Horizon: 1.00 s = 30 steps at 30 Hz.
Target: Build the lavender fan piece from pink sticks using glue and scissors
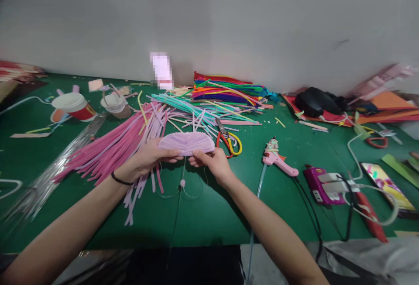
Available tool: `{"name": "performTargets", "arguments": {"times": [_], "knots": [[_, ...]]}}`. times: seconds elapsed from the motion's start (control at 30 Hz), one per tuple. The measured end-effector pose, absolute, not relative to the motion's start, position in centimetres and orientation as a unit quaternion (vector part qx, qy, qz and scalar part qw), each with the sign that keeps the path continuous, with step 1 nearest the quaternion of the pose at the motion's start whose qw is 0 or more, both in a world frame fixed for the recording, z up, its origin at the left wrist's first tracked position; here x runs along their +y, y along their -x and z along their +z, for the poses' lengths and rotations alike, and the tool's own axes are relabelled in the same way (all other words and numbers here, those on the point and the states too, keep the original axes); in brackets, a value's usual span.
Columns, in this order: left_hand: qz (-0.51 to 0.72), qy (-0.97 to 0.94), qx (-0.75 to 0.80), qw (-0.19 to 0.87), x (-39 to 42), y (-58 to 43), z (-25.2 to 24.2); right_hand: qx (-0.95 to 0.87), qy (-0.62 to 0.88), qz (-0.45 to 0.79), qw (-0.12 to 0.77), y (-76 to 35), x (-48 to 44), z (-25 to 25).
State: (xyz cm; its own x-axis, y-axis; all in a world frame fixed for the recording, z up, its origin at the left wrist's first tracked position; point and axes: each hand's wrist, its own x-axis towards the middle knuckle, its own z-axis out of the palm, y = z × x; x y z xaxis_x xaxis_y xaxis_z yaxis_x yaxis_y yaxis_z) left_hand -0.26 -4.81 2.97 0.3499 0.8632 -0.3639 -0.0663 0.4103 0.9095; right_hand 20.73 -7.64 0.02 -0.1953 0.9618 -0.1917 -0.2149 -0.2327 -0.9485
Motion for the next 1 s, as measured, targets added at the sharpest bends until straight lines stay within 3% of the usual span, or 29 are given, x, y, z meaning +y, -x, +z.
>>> {"name": "performTargets", "arguments": {"times": [0.43, 1.0], "knots": [[0.319, -0.389, 0.442, 0.743, -5.3, -0.4, 2.3, -0.377, 0.452, 0.67, 0.452, -20.5, -7.3, 0.0], [0.264, -0.473, 0.465, 0.7, -4.8, 0.1, 2.1, -0.419, 0.473, 0.645, 0.43, -20.8, -7.5, 0.2]]}}
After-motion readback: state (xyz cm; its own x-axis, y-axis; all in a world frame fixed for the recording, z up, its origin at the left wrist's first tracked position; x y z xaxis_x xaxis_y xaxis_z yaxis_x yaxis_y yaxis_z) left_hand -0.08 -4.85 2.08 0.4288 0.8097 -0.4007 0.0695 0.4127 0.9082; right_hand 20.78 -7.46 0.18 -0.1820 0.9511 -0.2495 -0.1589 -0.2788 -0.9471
